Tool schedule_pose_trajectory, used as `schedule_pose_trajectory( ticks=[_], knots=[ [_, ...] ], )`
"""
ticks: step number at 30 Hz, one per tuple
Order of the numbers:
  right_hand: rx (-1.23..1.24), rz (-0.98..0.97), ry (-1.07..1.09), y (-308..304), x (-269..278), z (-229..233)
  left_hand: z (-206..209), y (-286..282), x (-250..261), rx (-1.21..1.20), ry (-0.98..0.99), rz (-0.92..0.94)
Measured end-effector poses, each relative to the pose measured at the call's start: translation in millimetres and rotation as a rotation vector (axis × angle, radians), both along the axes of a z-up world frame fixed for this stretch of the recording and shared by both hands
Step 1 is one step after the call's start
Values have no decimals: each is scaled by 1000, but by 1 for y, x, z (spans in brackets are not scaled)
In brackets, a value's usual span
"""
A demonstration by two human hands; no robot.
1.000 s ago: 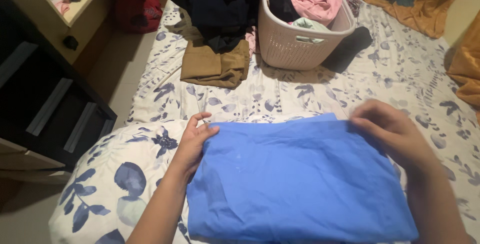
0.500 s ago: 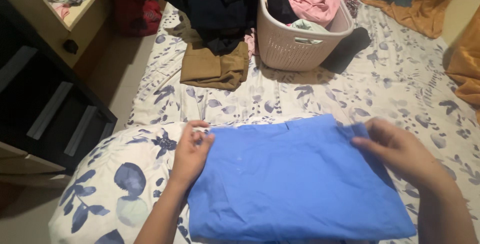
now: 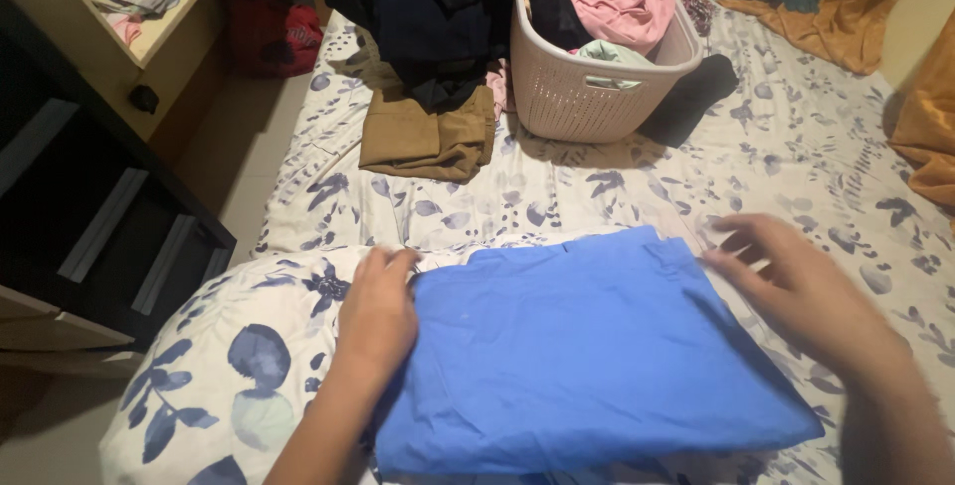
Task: The person folds several pairs of pants on a bed. They handle light blue, brown, royal blue, and black pants one at a time, smoothing and folding each into a compact rectangle before placing them in a neat stack.
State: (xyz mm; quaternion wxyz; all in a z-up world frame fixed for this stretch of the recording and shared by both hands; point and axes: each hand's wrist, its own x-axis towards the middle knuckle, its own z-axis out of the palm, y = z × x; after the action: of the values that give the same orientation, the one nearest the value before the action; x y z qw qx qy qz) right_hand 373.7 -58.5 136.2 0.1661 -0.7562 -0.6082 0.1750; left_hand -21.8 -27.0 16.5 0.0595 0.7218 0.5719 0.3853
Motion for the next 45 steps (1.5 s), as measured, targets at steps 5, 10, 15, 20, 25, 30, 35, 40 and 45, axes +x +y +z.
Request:
schedule_pose_trajectory(
  ticks=[5, 10, 15, 20, 25, 30, 35, 40, 45],
  knots=[
    [605, 341, -195, -51, -82, 2, 23, -25, 63, 73, -113, -367],
    [404, 574, -329, -50, -144, -64, 4, -43, 96, -145, 116, -390],
    [356, 426, -433, -43, -117, -82, -20, -41, 63, -260, 117, -255],
    [309, 194, -545, -44, -94, -85, -30, -35, 47, -382, 161, -88],
    [220, 51, -261, -39, -43, -77, -17, -31, 62, -323, 124, -134],
    [-66, -162, 237, -44, 15, -67, 0, -81, 117, -221, 51, -797],
    [-289, -208, 478, -43, 35, -70, -2, -98, 163, -263, 348, -694],
    [-370, -170, 439, -34, 40, -72, -35, -103, 194, -26, 600, -442],
    [-388, -282, 956, -26, 38, -68, -61, -100, 204, 152, 338, -343]
  ],
)
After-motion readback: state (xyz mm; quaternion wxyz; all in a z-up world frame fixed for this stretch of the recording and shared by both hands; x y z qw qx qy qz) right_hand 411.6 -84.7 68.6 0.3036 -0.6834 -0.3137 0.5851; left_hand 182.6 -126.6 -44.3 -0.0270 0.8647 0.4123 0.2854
